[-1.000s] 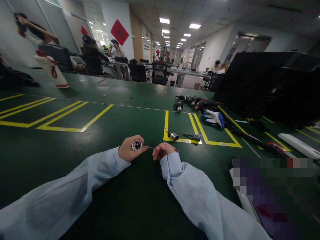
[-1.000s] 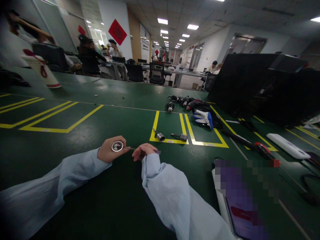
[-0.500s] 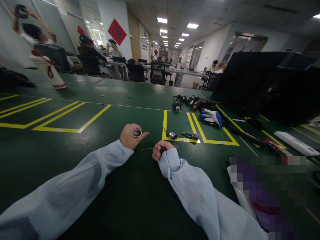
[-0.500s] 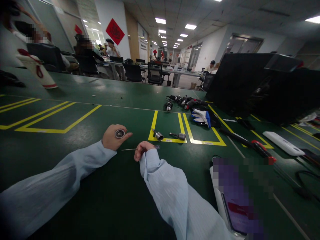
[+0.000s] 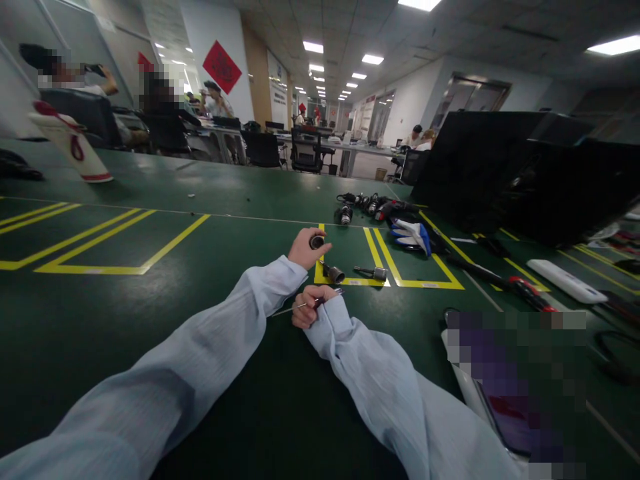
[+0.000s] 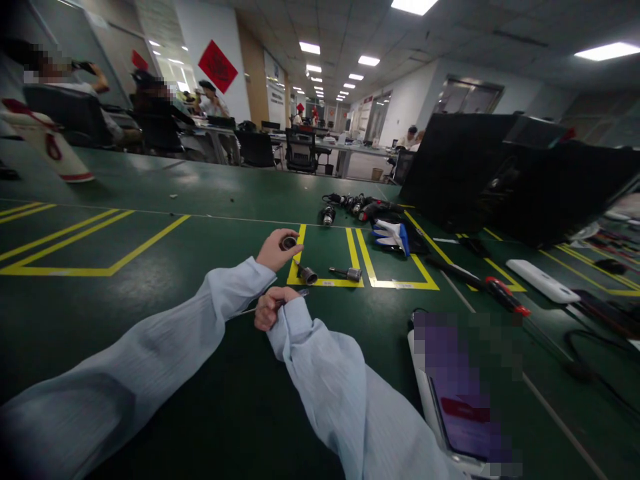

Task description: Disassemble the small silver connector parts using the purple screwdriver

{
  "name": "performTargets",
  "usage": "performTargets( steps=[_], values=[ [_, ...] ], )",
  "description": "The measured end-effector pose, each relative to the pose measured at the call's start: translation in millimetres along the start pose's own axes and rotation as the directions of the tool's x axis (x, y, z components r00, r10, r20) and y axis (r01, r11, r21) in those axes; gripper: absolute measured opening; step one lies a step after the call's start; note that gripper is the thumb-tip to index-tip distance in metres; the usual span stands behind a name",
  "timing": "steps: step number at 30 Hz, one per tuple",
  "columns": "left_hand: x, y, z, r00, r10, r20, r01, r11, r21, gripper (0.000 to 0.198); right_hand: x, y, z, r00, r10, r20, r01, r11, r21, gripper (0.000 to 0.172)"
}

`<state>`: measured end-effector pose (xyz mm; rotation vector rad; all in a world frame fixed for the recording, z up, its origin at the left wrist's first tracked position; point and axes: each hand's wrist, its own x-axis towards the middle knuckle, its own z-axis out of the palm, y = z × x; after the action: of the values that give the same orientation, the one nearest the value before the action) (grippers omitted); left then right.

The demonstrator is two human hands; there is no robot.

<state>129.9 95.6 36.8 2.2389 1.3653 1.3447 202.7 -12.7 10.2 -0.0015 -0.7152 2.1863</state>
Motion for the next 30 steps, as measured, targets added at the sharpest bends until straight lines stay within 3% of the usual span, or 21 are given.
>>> performTargets(
  steps=[5,10,18,26,30],
  values=[
    [-4.5,8.8,16.5,0.976,0.123,0.178,-0.115,0.992,-0.053,0.023,4.7,2.8,3.2,0.973,0.135,0.186,-0.130,0.991,-0.041,0.018],
    [-9.7,14.4,27.4,0.942,0.174,0.287,-0.161,0.985,-0.067,0.022,8.5,6.5,3.5,0.943,0.192,0.272,-0.181,0.981,-0.068,0.016],
    [-13.6,16.2,33.1,0.928,0.166,0.333,-0.164,0.986,-0.034,0.018,8.9,7.3,5.8,0.947,0.204,0.249,-0.187,0.978,-0.088,0.016],
    [-31.5,21.9,23.8,0.945,0.104,0.309,-0.129,0.990,0.063,0.033,7.7,9.5,0.8,0.925,0.250,0.285,-0.230,0.968,-0.102,0.013],
    [-41.1,18.2,13.9,0.918,0.139,0.371,-0.174,0.983,0.062,0.029,5.0,8.7,2.5,0.917,0.270,0.293,-0.247,0.963,-0.112,0.013]
  ],
)
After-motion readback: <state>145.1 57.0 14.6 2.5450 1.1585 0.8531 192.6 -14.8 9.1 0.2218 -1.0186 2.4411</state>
